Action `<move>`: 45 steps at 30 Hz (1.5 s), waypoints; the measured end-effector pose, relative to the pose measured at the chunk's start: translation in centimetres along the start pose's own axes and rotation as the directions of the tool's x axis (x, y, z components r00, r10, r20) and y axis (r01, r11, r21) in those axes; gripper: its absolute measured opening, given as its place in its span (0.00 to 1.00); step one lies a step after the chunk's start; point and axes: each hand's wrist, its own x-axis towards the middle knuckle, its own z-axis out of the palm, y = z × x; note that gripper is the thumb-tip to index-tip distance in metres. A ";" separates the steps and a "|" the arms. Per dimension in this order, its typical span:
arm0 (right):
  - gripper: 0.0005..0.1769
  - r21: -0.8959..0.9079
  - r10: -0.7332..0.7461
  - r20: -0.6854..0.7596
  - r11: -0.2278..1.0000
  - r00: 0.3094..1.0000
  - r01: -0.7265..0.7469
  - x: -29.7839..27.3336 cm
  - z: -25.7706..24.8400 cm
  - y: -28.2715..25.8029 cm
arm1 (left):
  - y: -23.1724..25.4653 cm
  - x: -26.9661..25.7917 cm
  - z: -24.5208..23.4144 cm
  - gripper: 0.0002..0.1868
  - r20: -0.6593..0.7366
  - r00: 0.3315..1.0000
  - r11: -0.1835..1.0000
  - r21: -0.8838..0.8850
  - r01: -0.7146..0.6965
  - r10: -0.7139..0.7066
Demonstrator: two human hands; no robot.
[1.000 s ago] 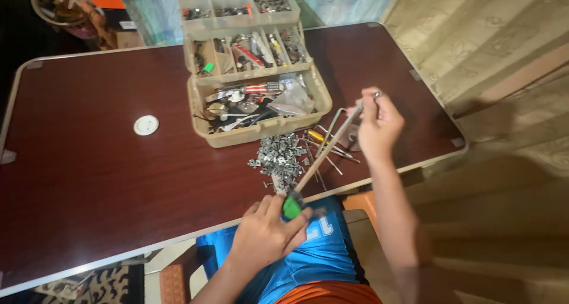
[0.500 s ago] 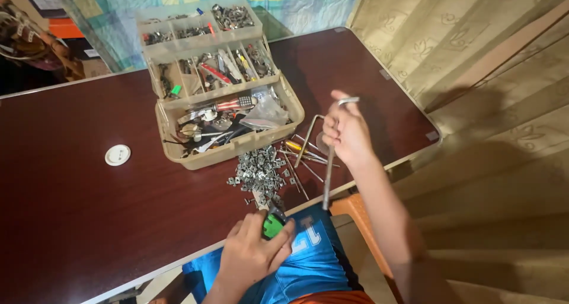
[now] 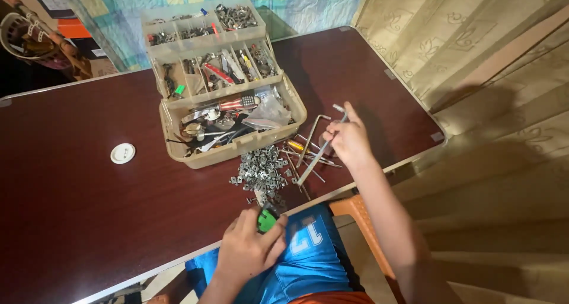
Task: The person opens a compartmentalized toolbox on a table, removes a small plastic bag of metal parts, and pours them onto the table. They then retrieve a screwdriver and a green plastic object, handling both while sorting through the scattered metal parts.
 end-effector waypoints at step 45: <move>0.35 -0.591 -0.125 0.127 0.787 0.984 0.176 3.3 -3.2 4.5 | -5.2 -0.7 1.0 0.33 -0.325 0.775 0.803 -0.473 0.362 -0.542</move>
